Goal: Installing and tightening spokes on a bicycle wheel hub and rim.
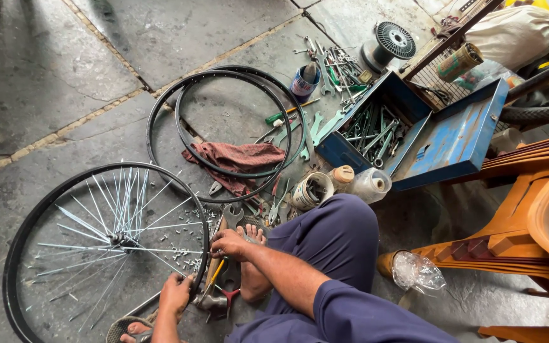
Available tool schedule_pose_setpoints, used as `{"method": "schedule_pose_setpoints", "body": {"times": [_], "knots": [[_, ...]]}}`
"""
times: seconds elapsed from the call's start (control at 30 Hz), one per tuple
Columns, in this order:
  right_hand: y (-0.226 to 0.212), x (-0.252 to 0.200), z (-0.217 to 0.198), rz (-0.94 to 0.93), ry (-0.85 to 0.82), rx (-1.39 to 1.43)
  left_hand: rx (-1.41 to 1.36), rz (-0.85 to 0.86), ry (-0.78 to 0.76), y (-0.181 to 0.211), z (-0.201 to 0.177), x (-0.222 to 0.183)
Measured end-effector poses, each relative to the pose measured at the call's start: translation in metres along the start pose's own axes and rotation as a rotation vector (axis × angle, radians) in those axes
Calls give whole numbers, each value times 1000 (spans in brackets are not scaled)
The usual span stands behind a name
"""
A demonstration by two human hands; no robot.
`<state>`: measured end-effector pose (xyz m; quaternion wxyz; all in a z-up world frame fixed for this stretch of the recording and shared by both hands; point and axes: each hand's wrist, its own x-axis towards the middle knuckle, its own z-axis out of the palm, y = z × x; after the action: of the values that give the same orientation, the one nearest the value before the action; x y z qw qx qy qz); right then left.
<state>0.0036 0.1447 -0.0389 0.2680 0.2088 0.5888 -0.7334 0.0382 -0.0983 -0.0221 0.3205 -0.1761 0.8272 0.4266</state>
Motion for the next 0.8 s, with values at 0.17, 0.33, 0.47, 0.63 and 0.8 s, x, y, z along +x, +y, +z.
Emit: {"method": "schedule_pose_setpoints", "body": {"times": [0.17, 0.33, 0.47, 0.63, 0.8], "knots": [[-16, -16, -1, -31, 68, -182, -76, 149, 69, -7, 21, 13], [-23, -34, -19, -61, 108, -354, -257, 210, 64, 5, 67, 47], [-32, -48, -19, -97, 116, -465, -702, 132, -142, 20, 84, 59], [-49, -69, -5, -51, 110, -216, -739, 154, -142, 29, 92, 65], [-56, -74, -9, -40, -4, -117, -559, 199, -49, 29, 99, 76]]}}
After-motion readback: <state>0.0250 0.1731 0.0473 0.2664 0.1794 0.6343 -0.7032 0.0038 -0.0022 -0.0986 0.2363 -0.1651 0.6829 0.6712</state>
